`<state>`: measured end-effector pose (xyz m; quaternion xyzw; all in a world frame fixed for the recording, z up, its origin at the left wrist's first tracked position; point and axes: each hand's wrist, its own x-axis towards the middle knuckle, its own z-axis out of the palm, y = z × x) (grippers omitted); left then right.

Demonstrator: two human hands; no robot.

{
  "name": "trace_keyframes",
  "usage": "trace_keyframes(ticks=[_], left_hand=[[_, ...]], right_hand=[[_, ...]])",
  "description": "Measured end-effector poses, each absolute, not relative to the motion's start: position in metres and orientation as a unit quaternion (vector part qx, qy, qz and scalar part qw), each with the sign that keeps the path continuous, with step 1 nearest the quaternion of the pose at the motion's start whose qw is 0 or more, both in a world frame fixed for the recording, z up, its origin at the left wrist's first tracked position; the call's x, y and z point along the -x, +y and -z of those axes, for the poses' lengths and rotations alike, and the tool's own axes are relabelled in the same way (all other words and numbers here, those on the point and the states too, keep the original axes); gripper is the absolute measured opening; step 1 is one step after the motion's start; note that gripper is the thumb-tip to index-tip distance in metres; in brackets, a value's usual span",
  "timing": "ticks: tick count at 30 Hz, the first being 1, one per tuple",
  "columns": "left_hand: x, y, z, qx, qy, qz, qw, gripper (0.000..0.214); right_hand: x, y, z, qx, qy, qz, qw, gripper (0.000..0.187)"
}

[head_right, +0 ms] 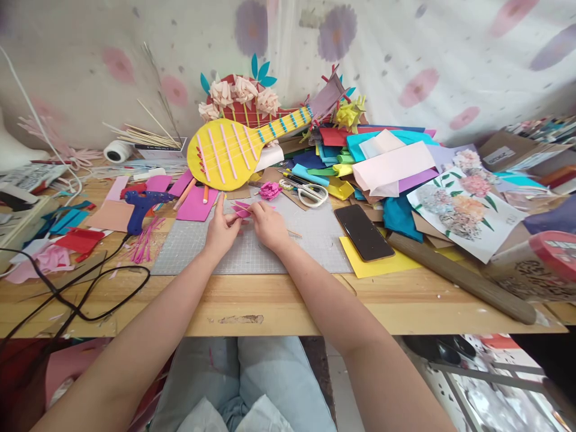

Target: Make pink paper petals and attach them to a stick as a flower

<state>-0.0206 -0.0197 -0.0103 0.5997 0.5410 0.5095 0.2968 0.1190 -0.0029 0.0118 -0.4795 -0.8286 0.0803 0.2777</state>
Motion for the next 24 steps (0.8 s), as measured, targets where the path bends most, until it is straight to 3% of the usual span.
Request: trace_keyframes(ticks=[8, 24], left_hand=[[0.022, -0.026, -0.004, -0.607, 0.579, -0.486, 0.246, 0.081], [0.026, -0.026, -0.007, -0.651, 0.602, -0.428, 0.178, 0.076]], right_hand=[[-0.121, -0.002, -0.009, 0.400, -0.851, -0.105, 0.325, 0.023], [-0.122, 0.003, -0.003, 0.395, -0.831, -0.122, 0.372, 0.018]])
